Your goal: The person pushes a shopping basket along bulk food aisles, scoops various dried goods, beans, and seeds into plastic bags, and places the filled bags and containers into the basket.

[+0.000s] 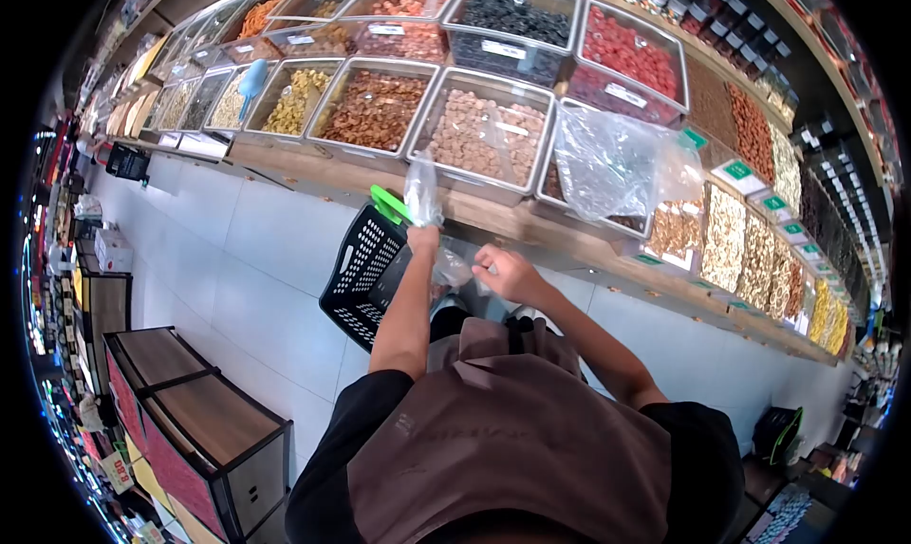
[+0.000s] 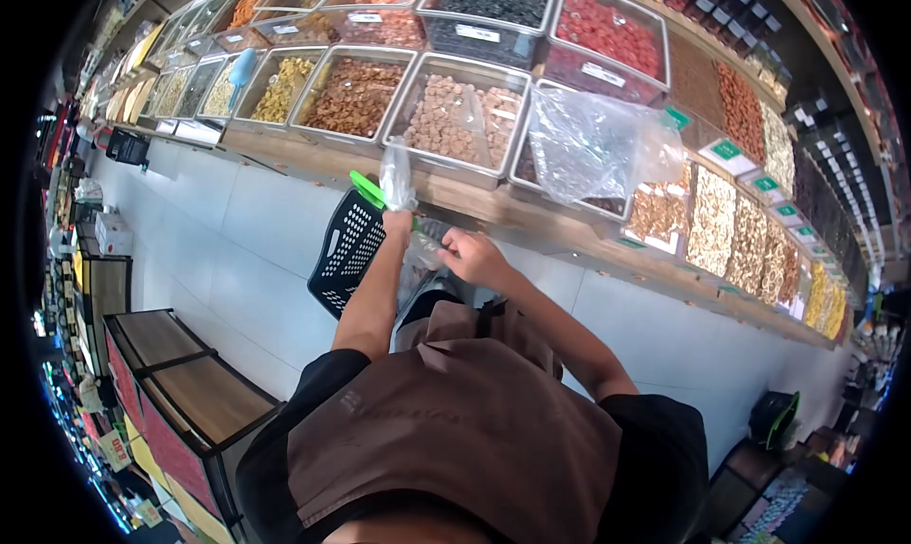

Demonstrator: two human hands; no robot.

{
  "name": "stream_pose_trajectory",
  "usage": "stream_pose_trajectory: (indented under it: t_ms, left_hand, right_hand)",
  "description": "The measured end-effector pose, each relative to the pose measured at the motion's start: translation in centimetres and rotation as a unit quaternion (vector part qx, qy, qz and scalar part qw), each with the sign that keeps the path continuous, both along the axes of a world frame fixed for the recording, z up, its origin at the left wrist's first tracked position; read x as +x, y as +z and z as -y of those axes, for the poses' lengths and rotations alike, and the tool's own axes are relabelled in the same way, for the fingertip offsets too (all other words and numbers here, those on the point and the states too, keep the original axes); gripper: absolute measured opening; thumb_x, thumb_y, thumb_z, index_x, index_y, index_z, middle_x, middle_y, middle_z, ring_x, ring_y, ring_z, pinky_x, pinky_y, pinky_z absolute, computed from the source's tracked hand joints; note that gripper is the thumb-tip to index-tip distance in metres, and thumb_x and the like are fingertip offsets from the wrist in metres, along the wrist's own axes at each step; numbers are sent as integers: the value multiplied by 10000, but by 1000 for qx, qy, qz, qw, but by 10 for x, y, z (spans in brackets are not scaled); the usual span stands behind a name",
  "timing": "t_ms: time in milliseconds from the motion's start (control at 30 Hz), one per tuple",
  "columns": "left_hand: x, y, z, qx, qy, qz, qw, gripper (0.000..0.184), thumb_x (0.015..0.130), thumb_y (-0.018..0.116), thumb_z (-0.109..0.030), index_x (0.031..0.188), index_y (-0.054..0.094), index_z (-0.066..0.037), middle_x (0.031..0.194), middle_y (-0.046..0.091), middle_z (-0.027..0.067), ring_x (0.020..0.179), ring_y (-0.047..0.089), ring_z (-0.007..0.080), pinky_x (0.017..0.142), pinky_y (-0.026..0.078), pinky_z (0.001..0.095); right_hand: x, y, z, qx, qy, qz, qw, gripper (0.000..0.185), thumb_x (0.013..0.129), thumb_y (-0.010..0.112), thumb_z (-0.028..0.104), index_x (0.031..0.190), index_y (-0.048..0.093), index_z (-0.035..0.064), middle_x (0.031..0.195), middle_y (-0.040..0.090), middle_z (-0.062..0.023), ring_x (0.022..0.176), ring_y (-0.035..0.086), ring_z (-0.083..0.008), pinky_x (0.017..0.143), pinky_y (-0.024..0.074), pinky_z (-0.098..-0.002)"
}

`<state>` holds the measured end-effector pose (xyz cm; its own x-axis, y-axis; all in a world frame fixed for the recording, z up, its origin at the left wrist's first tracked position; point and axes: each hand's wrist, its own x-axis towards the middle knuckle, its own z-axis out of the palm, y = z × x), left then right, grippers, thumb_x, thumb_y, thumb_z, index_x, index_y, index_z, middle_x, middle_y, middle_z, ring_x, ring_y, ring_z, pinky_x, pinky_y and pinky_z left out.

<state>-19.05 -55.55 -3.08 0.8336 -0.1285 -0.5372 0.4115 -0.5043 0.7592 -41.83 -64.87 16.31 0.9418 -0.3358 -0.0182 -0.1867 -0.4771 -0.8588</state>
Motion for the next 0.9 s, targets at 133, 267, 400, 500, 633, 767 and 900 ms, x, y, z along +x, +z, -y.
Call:
stream_pose_trajectory:
  t_ms: [133,267,400,500,633,767,900]
  left_hand:
    - [-9,8,-27,56,-113,94,988,349,745,620,-183,976,684,71,963,681,299,973,669,418,830,521,456]
    - [-42,53,-74,-47,-219,132,966,273,770,618,-181,943,691,18,853,668,306,905,661,449,765,522,488]
    - [-58,28,-133,41,-280,174,943,404,804,640,-203,1158,613,-12,890,694,237,859,682,419,756,530,468]
    - [-39,45,-173,6,-281,157,947,444,816,617,-164,1233,555,-24,897,691,223,878,667,438,778,526,479]
    - [-12,48,-231,82,-321,163,929,379,785,655,-147,1137,591,-23,952,683,243,934,638,458,812,508,515]
    - [17,48,-280,213,-289,159,920,403,763,623,-127,1153,601,-23,951,673,259,930,629,468,819,497,539]
    - [36,51,-323,231,-194,221,927,324,798,610,-154,1093,631,-22,971,672,253,946,629,464,820,491,540]
  right_hand:
    - [55,-25,-41,65,-41,-22,997,241,899,635,226,1015,611,17,904,689,-170,886,665,-340,795,505,-414]
    - [87,-117,-66,15,-56,-78,995,315,875,587,204,1125,552,17,1074,633,-207,975,632,-384,829,505,-449]
    - [121,-127,-72,-94,-10,-111,989,498,849,585,250,1276,458,27,1277,534,-263,1052,599,-431,844,517,-489]
    - [150,-117,-85,-112,58,-37,991,614,861,596,277,1409,399,82,1379,450,-290,1105,579,-440,869,518,-475]
    - [181,-118,-117,-133,138,28,981,723,866,614,258,1514,300,198,1495,309,-299,1201,531,-432,918,502,-435]
    - [199,-77,-129,-36,217,-72,973,694,866,586,163,1505,316,185,1473,324,-279,1117,578,-433,914,514,-418]
    - [207,-61,-95,28,84,100,991,605,851,605,132,1411,386,62,1350,439,-214,1077,581,-419,883,512,-441]
